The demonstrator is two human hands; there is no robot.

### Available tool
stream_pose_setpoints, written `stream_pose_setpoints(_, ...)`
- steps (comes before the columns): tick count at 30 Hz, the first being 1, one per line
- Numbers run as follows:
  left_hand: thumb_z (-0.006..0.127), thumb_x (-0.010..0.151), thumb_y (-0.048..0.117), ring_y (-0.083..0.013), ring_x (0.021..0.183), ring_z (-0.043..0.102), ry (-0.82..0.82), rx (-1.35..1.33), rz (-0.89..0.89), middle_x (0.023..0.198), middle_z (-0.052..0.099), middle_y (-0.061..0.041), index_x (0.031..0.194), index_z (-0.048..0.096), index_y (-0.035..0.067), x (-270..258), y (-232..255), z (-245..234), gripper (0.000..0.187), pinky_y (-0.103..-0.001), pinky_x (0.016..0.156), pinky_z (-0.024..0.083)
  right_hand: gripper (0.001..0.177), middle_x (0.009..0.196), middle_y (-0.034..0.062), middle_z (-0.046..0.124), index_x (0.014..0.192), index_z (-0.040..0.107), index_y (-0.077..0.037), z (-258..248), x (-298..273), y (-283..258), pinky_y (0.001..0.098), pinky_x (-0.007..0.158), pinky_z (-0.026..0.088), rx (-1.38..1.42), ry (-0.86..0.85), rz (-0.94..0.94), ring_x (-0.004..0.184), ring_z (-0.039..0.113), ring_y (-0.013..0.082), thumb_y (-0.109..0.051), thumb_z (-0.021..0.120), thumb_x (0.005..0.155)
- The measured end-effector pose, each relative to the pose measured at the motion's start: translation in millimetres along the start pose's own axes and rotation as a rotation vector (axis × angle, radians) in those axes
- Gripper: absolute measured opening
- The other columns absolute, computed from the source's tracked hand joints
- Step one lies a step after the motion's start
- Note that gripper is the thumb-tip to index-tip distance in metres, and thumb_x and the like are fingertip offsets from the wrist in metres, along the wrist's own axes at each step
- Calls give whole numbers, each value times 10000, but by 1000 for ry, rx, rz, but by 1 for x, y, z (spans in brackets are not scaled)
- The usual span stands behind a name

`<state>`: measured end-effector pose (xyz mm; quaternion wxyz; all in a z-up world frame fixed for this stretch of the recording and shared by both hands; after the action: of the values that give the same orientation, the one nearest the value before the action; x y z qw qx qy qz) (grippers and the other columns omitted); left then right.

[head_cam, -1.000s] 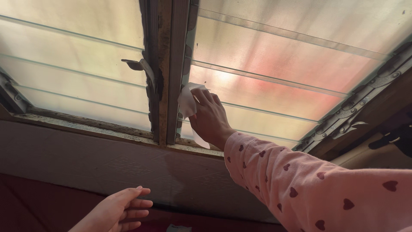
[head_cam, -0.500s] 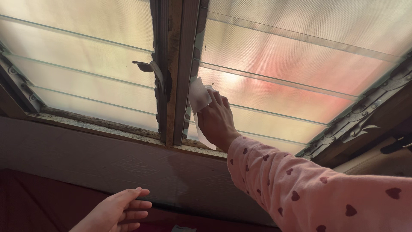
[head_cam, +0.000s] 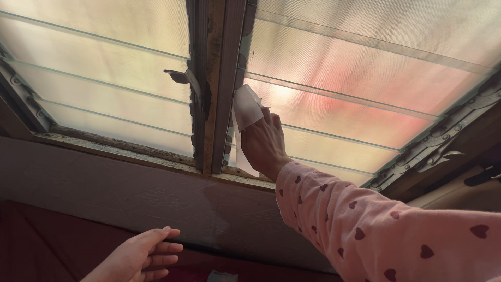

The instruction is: The person cleans a window by first picking up a cloth from a bed and then wiping the glass panes of a louvered window.

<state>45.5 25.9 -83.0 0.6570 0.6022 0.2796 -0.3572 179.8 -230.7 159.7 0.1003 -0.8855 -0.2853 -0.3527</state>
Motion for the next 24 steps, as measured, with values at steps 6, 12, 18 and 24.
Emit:
stream_pose_setpoints(6,464,1036,433,-219,1015,646,3,11,7,1167,679,-110,1338,600,131,2,6,5,448,-416,881,579,259,1344,216,502,1080,699,-35,-5,-4,0,476,971,379,-143,13,-87,1240,458,369,-142,651,850)
stream_pose_setpoints(12,453,1047,429,-232,1021,637,-3,-22,0,1165,662,-124,1355,586,123,4,5,6,454,-425,894,572,168,1361,131,506,1034,717,-66,3,-17,11,482,1050,357,-104,-166,49,1292,459,291,-118,625,902)
stream_pose_setpoints(18,465,1046,441,-236,1047,638,5,-6,-28,1176,665,-114,1363,597,131,8,4,7,463,-430,919,548,323,1330,100,484,1175,630,-90,-6,-19,2,534,1085,283,-50,-28,113,1272,466,279,-94,638,853)
stream_pose_setpoints(24,476,1035,455,-235,1044,641,-36,43,-26,1204,677,-113,1366,593,142,18,10,24,470,-434,934,549,529,1250,80,500,1361,564,-190,-10,-8,1,530,1059,305,-51,-71,193,1214,483,258,-50,626,855)
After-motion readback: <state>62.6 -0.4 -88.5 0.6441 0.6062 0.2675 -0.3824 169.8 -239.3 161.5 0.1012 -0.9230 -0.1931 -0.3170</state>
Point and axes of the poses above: each hand's wrist, its own x-axis towards the middle knuckle, its own z-axis out of the palm, y = z × x, the point moved 7 cm from there along x, towards the middle knuckle
